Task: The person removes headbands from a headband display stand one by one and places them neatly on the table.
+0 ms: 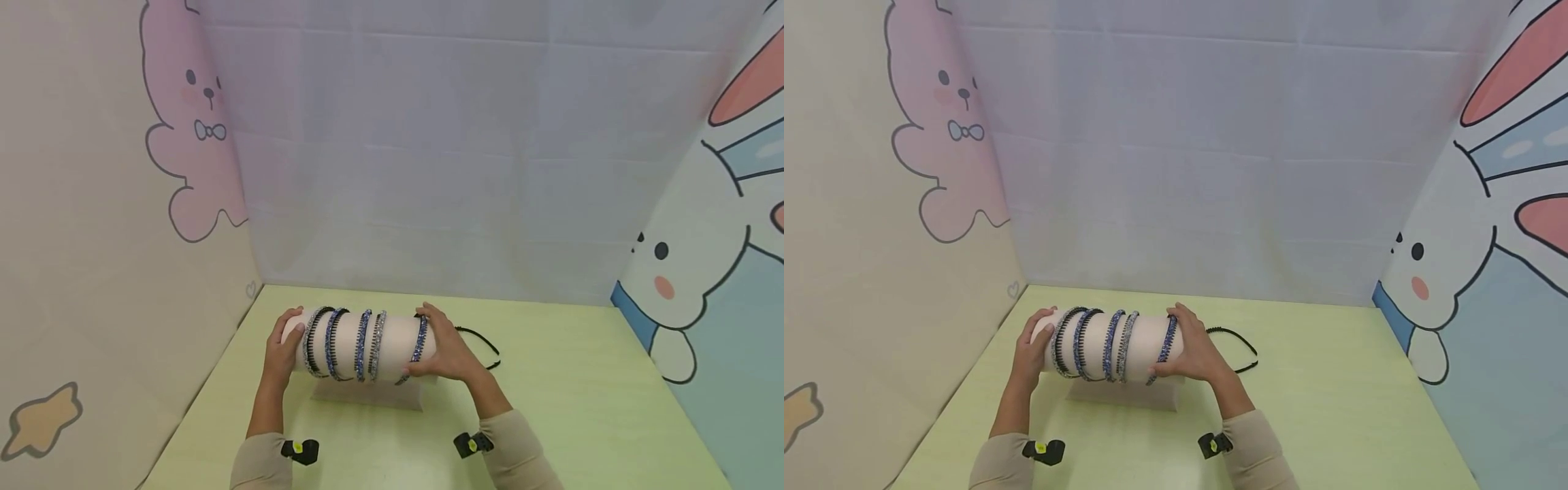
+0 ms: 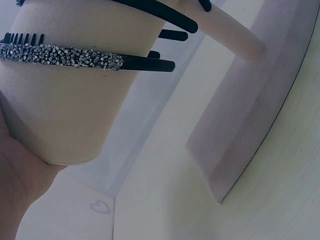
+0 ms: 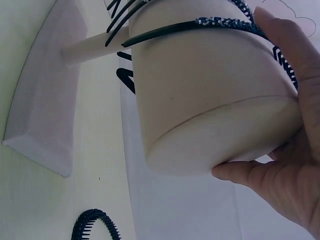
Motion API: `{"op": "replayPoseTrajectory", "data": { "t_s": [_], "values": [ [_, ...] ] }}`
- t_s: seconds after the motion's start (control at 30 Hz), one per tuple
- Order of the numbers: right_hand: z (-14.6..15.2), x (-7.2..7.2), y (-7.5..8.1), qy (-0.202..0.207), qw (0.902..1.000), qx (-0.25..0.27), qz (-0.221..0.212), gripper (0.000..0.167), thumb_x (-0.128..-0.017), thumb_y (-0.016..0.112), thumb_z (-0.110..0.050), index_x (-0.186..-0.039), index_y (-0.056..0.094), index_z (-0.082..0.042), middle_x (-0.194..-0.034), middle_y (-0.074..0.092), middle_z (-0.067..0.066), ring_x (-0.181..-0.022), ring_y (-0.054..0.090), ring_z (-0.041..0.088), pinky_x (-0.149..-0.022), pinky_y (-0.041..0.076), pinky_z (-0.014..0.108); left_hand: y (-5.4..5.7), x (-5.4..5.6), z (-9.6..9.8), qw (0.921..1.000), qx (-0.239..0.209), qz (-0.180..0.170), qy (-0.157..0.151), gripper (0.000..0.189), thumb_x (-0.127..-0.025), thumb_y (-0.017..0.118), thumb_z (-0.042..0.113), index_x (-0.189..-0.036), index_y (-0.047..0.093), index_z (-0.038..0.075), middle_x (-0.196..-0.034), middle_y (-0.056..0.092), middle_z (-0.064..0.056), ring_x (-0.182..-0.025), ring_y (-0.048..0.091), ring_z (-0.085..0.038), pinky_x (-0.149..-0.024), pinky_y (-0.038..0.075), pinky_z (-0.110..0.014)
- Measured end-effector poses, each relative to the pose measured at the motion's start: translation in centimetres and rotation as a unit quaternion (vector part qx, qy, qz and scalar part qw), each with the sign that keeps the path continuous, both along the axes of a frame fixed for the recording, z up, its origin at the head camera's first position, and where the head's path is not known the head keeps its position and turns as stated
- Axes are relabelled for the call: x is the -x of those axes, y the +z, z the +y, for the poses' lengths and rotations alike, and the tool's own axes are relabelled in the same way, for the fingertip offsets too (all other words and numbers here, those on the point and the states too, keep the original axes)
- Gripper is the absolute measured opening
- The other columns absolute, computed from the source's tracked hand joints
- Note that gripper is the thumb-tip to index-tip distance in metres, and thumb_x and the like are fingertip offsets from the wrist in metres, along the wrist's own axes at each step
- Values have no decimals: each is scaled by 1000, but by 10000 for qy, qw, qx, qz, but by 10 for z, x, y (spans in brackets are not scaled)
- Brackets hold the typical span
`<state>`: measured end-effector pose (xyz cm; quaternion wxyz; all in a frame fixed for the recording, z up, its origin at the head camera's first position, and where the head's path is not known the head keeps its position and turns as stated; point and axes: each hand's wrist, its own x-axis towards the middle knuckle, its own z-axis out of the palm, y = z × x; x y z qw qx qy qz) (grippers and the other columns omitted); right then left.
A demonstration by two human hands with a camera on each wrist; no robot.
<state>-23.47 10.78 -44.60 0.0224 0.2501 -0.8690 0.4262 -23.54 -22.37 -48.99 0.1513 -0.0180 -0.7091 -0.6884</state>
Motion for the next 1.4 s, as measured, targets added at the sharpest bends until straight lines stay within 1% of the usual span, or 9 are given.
{"op": "replayPoseTrajectory", "data": {
  "t_s": [0.2, 0.43, 0.57, 0.7, 0.87, 0.93, 1.07, 1.3, 1.4],
  "values": [
    [6, 2, -5, 251, 9962, 702, -446, 104, -61, 87, -30, -142, 24, -14, -146, 27, 9, -104, 51, 27, -74, 49, 35, -1, 1, -1, 9999, 39, 11, 127, 34, -96, 52, 18, -127, 48, 8, -139, 42, -7, -108, 45, -20, -78, 40, -28],
    [10, 2, -9, 576, 9847, 1253, -1061, 106, -63, 86, -16, -144, 18, -22, -136, 31, 11, -102, 51, 30, -70, 50, 35, 2, 0, -2, 9999, -18, -40, 104, 33, -96, 52, 15, -128, 48, 8, -138, 42, -6, -105, 46, -20, -78, 40, -29],
    [10, 1, -11, 674, 9849, 1185, -1066, 113, -61, 87, -11, -146, 13, -21, -133, 33, 14, -101, 50, 31, -72, 49, 37, 2, 0, -2, 9998, -80, -158, 43, 34, -96, 50, 11, -130, 46, 6, -140, 40, -6, -106, 45, -19, -78, 40, -29],
    [11, -9, 5, 782, 9846, 1299, -874, 109, -62, 85, -4, -146, 15, -9, -133, 32, 22, -103, 49, 34, -72, 49, 39, 8, -4, 1, 9998, -89, -154, -32, 35, -97, 49, 11, -130, 44, 4, -140, 39, -6, -105, 45, -18, -77, 41, -27],
    [16, -2, -12, 825, 9788, 1713, -763, 107, -63, 84, -3, -146, 18, -14, -144, 22, 17, -114, 42, 34, -81, 46, 45, 13, -6, 2, 9998, -99, -178, -46, 34, -97, 48, 10, -129, 44, 2, -141, 39, -8, -107, 44, -18, -79, 40, -27],
    [18, 3, -23, 797, 9770, 1829, -750, 108, -63, 84, -3, -146, 18, -19, -147, 18, 12, -117, 40, 33, -84, 44, 47, 6, -2, -1, 9999, -99, -137, -27, 33, -96, 49, 11, -129, 45, 5, -140, 40, -7, -108, 44, -18, -80, 39, -28],
    [19, 2, -25, 767, 9754, 1953, -674, 107, -63, 84, -4, -146, 19, -19, -147, 18, 13, -118, 39, 33, -84, 44, 47, 2, 0, -1, 10000, -74, -25, -25, 33, -97, 50, 15, -128, 46, 6, -140, 40, -7, -110, 44, -20, -80, 39, -28],
    [18, -9, -13, 1146, 9519, 2717, -836, 105, -65, 77, 9, -146, 12, -4, -138, 19, 27, -113, 40, 43, -77, 48, 49, 1, 0, 0, 9999, -101, 17, -14, 32, -97, 50, 14, -127, 46, 5, -140, 40, -7, -111, 43, -19, -82, 38, -28],
    [18, -9, -17, 1176, 9442, 2934, -926, 104, -65, 76, 12, -146, 13, -4, -135, 21, 27, -112, 40, 44, -76, 48, 49, 2, 0, 0, 9998, -164, -74, -34, 30, -97, 50, 11, -126, 46, 4, -140, 40, -6, -112, 43, -17, -83, 38, -28]
  ]
}}
